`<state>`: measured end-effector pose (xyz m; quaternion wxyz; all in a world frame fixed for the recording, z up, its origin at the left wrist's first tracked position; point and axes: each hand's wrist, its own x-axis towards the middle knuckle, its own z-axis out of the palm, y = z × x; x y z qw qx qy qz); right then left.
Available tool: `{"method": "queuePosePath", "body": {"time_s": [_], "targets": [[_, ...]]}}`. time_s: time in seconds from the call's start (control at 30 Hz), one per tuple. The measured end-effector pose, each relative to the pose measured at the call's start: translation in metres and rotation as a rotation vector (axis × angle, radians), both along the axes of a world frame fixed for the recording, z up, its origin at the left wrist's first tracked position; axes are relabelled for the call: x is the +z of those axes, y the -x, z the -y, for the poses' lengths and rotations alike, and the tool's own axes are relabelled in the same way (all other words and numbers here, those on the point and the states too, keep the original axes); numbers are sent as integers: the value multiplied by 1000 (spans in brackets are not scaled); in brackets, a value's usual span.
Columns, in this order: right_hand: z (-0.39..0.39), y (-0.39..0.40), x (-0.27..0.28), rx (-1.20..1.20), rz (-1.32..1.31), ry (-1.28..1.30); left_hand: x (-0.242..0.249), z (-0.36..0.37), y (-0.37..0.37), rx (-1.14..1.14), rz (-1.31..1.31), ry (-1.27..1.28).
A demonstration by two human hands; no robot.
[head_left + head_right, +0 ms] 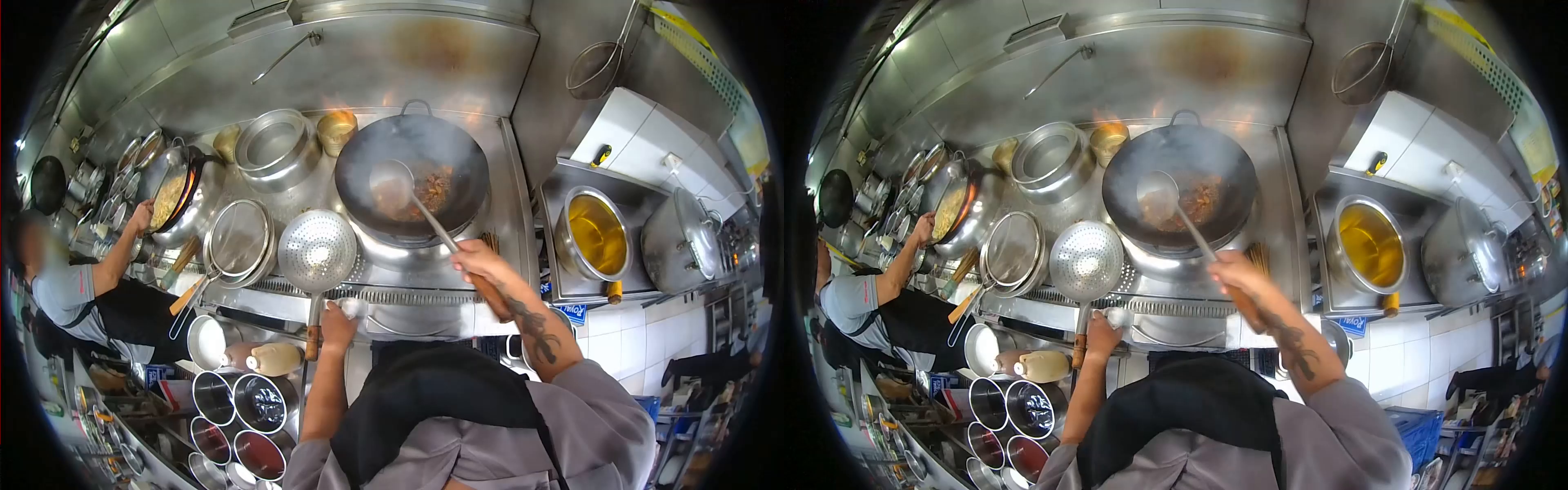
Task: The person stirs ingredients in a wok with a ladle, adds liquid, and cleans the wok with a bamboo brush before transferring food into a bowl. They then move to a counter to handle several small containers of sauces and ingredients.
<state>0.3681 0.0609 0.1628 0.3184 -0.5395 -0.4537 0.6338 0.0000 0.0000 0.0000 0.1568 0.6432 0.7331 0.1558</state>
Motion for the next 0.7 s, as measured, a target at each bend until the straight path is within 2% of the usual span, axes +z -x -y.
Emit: {"method": "queuePosePath", "body": {"time_s": [0.07, 0.13, 0.17, 0.23, 0.27, 0.33, 0.37, 0.43, 0.47, 0.5, 0.53, 0.57, 0.63, 0.67, 0.7], "targets": [[4, -25, 3, 0, 5, 24, 1, 3, -4, -22, -8, -97], [20, -37, 6, 102, 394, -103, 8, 33, -7, 1, 30, 10], [13, -32, 6, 99, 385, -120, 16, 21, -2, 20, 46, 44], [11, -28, 19, -99, 731, -327, 21, 13, -8, 3, 46, 4], [9, -27, 16, -96, 733, -329, 22, 12, -9, -10, 41, -26], [3, -23, 1, -195, 1136, -501, 16, 6, -5, -19, 5, 48], [-1, -19, -8, -194, 1134, -503, 13, 3, -3, -36, -28, 119], [-7, -10, -17, -202, 1144, -338, 19, 3, -3, -59, -34, 105], [-8, -11, -19, -195, 1146, -342, 22, 6, -2, -79, -42, 97], [-10, -15, -18, -130, 996, -323, 39, 12, -1, -71, -38, 97], [-11, -15, -17, -64, 845, -300, 70, 23, 1, -109, 12, -66], [-9, -13, -16, -56, 846, -300, 103, 33, 3, -148, 61, -228], [4, -5, -11, -67, 1042, -615, 174, 52, 29, -99, 258, -372], [9, -3, -8, -47, 1044, -617, 195, 63, 49, 67, 199, -420], [12, 1, -3, -110, 1089, -643, 220, 72, 77, 141, 172, -505]]}}
